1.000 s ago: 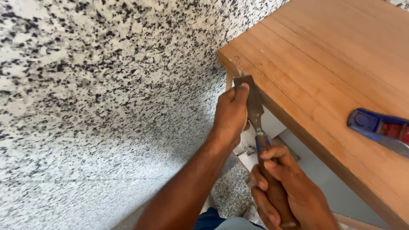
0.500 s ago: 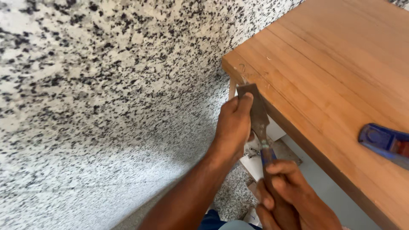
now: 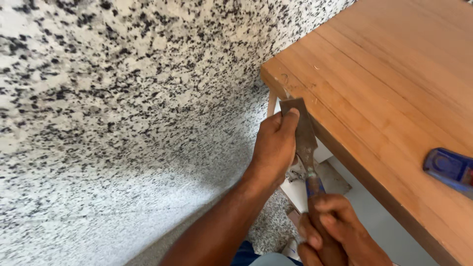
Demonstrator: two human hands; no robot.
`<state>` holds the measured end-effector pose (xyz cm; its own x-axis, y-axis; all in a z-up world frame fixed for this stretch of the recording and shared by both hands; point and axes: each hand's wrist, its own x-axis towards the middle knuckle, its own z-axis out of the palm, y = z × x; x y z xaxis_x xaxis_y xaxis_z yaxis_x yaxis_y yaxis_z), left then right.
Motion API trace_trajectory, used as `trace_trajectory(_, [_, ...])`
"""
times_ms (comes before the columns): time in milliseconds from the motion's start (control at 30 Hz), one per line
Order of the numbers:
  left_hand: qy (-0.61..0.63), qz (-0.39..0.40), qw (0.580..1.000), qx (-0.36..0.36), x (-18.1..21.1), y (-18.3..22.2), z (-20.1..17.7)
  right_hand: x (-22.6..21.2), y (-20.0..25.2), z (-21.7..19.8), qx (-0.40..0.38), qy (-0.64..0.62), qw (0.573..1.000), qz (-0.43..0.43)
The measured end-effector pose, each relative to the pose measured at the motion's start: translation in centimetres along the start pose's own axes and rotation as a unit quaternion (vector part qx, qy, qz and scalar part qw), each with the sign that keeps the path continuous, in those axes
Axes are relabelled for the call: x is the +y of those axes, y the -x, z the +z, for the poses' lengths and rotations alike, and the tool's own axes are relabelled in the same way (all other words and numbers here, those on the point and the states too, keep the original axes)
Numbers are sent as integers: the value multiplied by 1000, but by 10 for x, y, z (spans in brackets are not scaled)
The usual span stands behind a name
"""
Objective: The person uses a metal scraper to remove material from the edge of a wooden counter, then switches to a hand plane to smooth the surface. The person works along the length of the counter, removing wood shavings and refining the edge.
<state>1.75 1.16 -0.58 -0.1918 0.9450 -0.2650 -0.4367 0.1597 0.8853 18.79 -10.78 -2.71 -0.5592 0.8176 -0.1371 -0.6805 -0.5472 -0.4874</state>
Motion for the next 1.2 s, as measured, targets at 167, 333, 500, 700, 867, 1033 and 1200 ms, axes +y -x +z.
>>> trace_trajectory(167, [-54,-23,998,16,8,-6,-1,-4,-10,21,61,-90,992,63])
trace_trajectory(333, [-9,-26,1000,8,9,-9,-4,-8,-12,24,49,-41,995,71])
trace_trajectory(500, [-17,-22,1000,7,13,-9,-6,-1,-13,18,99,-62,991,59])
trace_trajectory(700, [-1,-14,1000,4,5,-17,-14,13,-22,10,136,-32,990,36])
trace_trajectory(867, [-19,9,1000,7,-1,-30,-12,8,-26,20,112,-66,989,74])
trace_trajectory(1033, [-33,7,999,-2,14,-25,-14,5,-26,43,69,-48,995,53])
trace_trajectory(1200, [-42,2,999,-4,17,-25,-22,13,-32,38,152,-57,983,81])
